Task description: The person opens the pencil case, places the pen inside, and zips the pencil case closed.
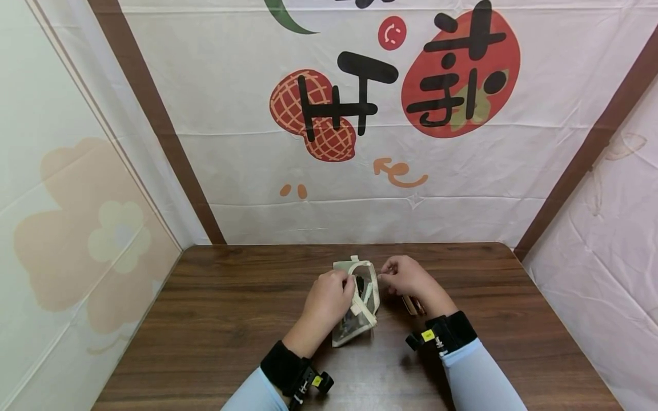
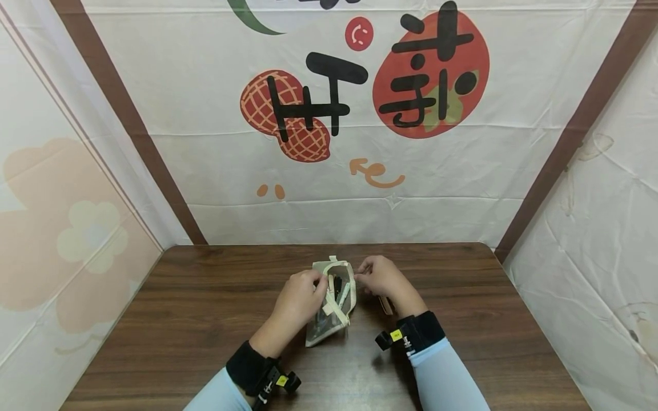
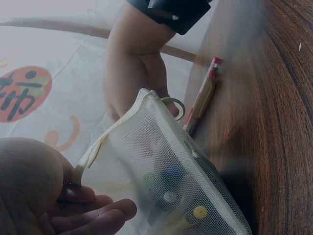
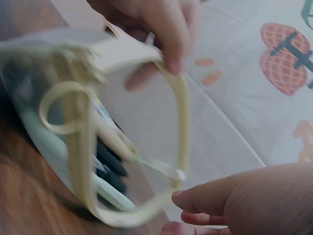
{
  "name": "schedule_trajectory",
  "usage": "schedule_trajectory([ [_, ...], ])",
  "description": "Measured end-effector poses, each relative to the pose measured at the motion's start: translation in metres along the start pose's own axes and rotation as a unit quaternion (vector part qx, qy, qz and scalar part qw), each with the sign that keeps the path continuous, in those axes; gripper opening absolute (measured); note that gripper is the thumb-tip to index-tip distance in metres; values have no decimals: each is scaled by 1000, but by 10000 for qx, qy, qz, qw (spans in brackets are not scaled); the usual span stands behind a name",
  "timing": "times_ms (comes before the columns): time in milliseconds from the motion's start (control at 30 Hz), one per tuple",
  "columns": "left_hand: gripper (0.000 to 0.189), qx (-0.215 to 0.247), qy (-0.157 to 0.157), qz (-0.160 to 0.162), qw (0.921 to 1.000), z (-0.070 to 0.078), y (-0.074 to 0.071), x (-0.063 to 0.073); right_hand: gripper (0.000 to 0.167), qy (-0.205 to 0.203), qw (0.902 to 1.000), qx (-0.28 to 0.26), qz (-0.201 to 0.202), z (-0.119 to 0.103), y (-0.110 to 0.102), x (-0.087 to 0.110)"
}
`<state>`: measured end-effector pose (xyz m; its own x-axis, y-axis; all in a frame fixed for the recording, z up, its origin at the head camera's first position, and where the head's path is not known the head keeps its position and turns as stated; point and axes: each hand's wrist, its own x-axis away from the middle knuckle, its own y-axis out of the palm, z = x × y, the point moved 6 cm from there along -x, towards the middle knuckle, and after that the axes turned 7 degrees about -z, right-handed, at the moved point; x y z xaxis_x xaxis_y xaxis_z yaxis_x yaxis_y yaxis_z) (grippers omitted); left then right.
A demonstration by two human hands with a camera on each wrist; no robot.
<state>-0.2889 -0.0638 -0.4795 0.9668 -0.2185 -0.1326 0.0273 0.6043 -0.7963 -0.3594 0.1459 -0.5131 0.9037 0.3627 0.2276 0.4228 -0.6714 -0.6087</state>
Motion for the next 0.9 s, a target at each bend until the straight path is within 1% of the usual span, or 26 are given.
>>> schedule_trajectory([
  [67, 38, 18, -11, -8, 10000, 0, 0, 0, 16, 147, 9998, 42, 131, 5, -10, 3],
  [233, 39, 30, -39, -2, 10000, 0, 1, 0, 22, 426, 9977, 426, 309, 23, -29, 6],
  [400, 38, 26, -45, -2, 10000, 0, 1, 0, 26, 540, 9937, 871, 455, 38, -43, 8],
  [533, 36, 28, -52, -21, 10000, 0, 1, 0, 25, 576, 9915, 1119, 334, 44, -48, 9],
  [700, 37, 70, -32, -37, 10000, 0, 1, 0, 23, 774, 9880, 1334, 63, 53, -49, 10],
  [800, 37, 72, -29, -34, 10000, 0, 1, 0, 24, 860, 9878, 1294, -59, 57, -47, 10],
  [900, 37, 63, -38, -31, 10000, 0, 1, 0, 25, 912, 9881, 1240, -49, 58, -46, 10],
])
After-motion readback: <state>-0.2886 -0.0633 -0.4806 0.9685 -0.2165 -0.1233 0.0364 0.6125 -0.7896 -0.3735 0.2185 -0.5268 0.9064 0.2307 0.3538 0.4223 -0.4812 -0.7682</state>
